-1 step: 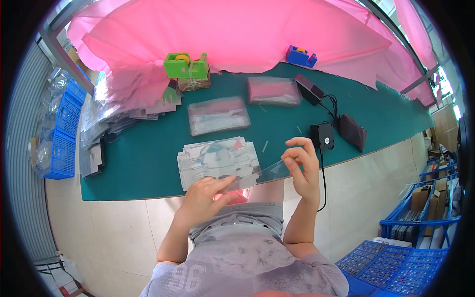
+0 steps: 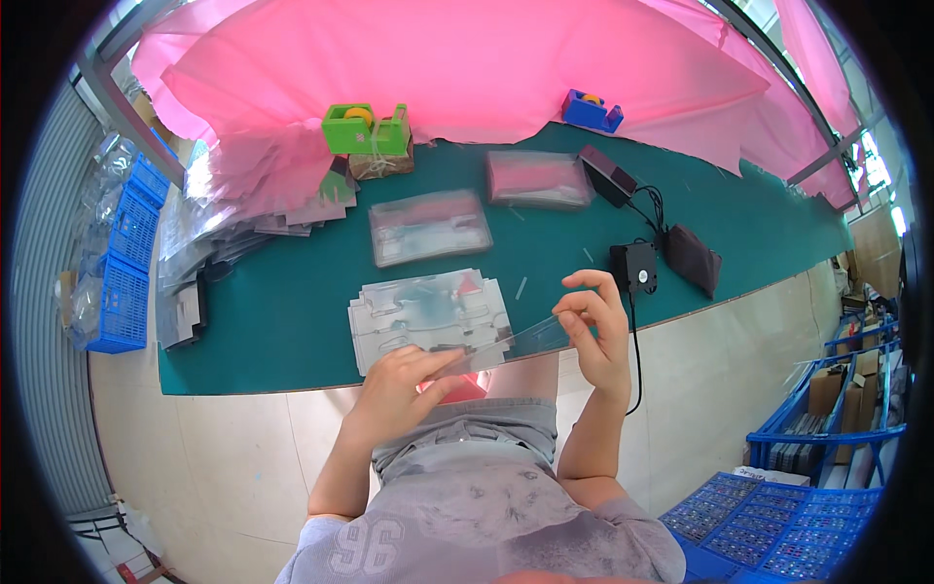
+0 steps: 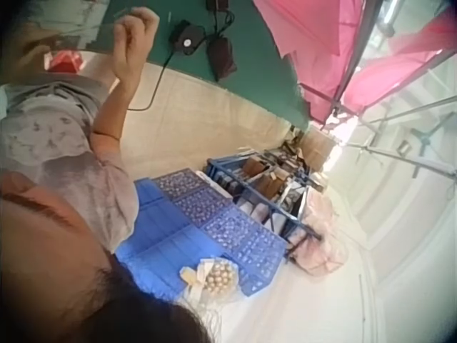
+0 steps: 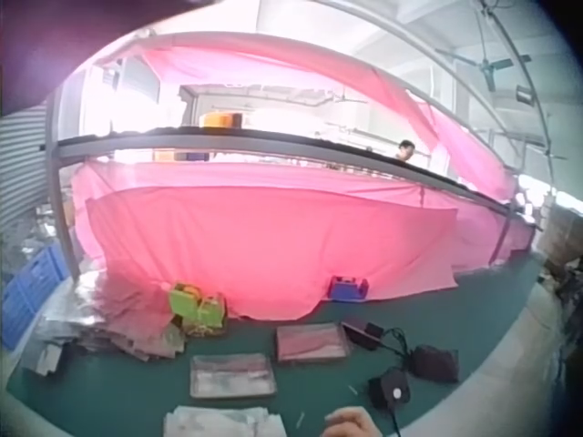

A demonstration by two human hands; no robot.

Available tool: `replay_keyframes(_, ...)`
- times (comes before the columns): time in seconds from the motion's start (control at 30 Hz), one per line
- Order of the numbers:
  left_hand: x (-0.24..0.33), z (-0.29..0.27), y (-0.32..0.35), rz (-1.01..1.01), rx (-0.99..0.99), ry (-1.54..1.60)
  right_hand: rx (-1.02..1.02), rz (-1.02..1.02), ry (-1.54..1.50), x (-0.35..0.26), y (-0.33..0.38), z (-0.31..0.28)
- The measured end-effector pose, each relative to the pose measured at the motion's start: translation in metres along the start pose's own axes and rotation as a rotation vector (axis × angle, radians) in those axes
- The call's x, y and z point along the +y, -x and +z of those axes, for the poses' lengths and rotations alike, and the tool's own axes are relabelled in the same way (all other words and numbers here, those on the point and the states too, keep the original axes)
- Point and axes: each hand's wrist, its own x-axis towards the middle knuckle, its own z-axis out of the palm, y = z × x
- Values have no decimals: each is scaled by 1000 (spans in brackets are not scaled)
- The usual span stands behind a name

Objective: Packing small electronic components or parts into individual plastic bags at a workstation.

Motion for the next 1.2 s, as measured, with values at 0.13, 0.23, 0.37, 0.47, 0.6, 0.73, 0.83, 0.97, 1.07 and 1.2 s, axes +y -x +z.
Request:
replay_keyframes(0.13,-6,-5,1,4,-51,13,-3,-9,13,0,0,6)
replay_keyframes(0.23,2,-13,-1,-84,-3,67,28,1,-24,4,3,6)
replay_keyframes(0.37,-10,-17,2,33,-30,23,49,8,-85,3,3,6)
replay_keyframes(0.47,-10,-17,0,30,-7,26,107,44,-153,2,3,12)
replay_keyframes(0.6,-1,-15,-3,-199,280,465,134,135,-434,10,9,17)
replay_keyframes(0.73,-3,-28,-7,-104,276,400,-422,79,216,16,11,-2)
replay_keyframes(0.83,8,-31,-15,-65,40,290,-439,18,-6,-7,2,22)
replay_keyframes(0.97,14,-18,-21,-8,-26,212,-563,62,-440,-14,1,56)
replay_keyframes(1.07,13,-5,-27,132,189,-90,-434,195,-717,-6,7,71)
replay_keyframes(1.2,26,2,-29,185,308,-262,-205,88,-754,-7,13,77)
